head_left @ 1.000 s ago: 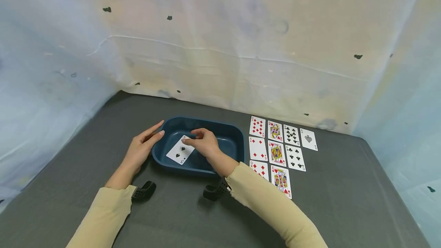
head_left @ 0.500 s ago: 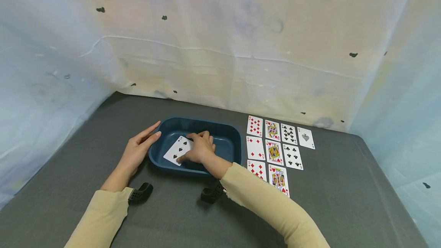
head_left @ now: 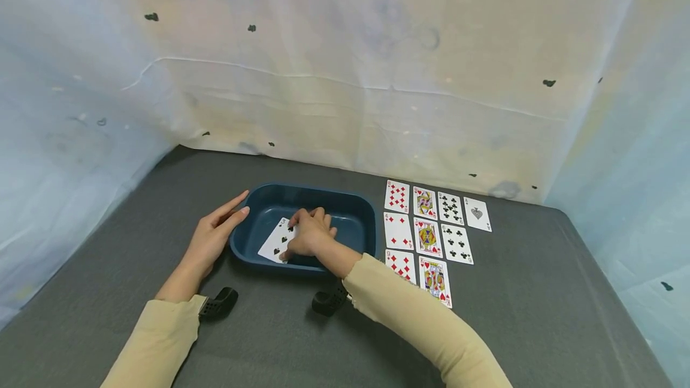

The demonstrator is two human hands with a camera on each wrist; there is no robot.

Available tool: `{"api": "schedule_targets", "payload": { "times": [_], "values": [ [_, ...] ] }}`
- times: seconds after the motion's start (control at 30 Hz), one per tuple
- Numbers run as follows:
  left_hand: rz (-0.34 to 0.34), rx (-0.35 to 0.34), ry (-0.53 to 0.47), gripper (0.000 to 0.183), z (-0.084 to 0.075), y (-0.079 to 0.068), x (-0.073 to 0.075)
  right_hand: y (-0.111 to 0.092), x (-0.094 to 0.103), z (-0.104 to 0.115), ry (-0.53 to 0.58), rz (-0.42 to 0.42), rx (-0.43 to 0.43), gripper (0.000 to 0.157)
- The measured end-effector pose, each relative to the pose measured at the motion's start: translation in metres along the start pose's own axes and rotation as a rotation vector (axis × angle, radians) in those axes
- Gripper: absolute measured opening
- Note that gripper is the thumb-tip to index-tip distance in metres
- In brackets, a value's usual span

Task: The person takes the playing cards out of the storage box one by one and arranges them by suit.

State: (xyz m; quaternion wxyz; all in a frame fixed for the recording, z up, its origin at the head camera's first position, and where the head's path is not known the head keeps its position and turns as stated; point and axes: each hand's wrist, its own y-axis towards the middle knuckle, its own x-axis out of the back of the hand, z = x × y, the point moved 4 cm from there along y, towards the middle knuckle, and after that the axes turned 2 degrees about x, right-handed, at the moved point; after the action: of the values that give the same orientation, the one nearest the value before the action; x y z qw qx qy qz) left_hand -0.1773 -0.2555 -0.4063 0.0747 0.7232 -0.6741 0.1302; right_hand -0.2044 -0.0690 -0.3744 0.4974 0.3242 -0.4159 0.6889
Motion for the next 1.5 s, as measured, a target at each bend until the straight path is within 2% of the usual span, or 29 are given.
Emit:
{"api": "schedule_targets", "payload": {
  "times": [0.13,0.27,0.33,0.5,0.57,0.87,0.93,1.1,1.2,1.5],
  "values": [
    [-0.002,0.001,0.001,0.063,0.0011,0.0008,0.0003,-0.0006,0.0007,0.0005,-0.013,-0.003,0.005,0.077],
    [-0.003,0.006,-0.006,0.063,0.0009,0.0002,0.0007,-0.0020,0.0014,0.0008,-0.016,0.014,0.006,0.058],
    [-0.001,0.006,-0.006,0.063,0.0006,-0.0004,0.0013,-0.0025,0.0015,0.0012,-0.008,0.023,0.005,0.057],
    [0.008,0.008,-0.006,0.063,-0.0006,-0.0013,0.0013,-0.0028,0.0021,0.0013,0.000,0.023,0.010,0.069],
    [0.009,0.009,-0.010,0.063,-0.0006,-0.0014,0.0008,-0.0027,0.0020,0.0008,-0.001,0.028,0.015,0.070],
    [0.007,0.000,-0.015,0.061,-0.0004,-0.0017,0.0009,-0.0019,0.0004,0.0003,0.005,0.089,0.048,0.048],
    [0.006,-0.003,-0.013,0.061,-0.0009,-0.0017,0.0009,-0.0022,0.0001,0.0006,0.000,0.085,0.062,0.051],
    [0.004,-0.010,-0.011,0.061,-0.0013,-0.0014,0.0003,-0.0038,-0.0024,0.0022,-0.059,0.057,0.131,0.070],
    [0.011,-0.015,-0.009,0.061,-0.0017,-0.0010,-0.0004,-0.0047,-0.0024,0.0023,-0.095,0.056,0.147,0.066],
    [0.003,-0.003,0.005,0.060,-0.0010,-0.0013,0.0014,0.0012,0.0015,-0.0022,0.056,0.129,0.132,0.054]
  ]
}}
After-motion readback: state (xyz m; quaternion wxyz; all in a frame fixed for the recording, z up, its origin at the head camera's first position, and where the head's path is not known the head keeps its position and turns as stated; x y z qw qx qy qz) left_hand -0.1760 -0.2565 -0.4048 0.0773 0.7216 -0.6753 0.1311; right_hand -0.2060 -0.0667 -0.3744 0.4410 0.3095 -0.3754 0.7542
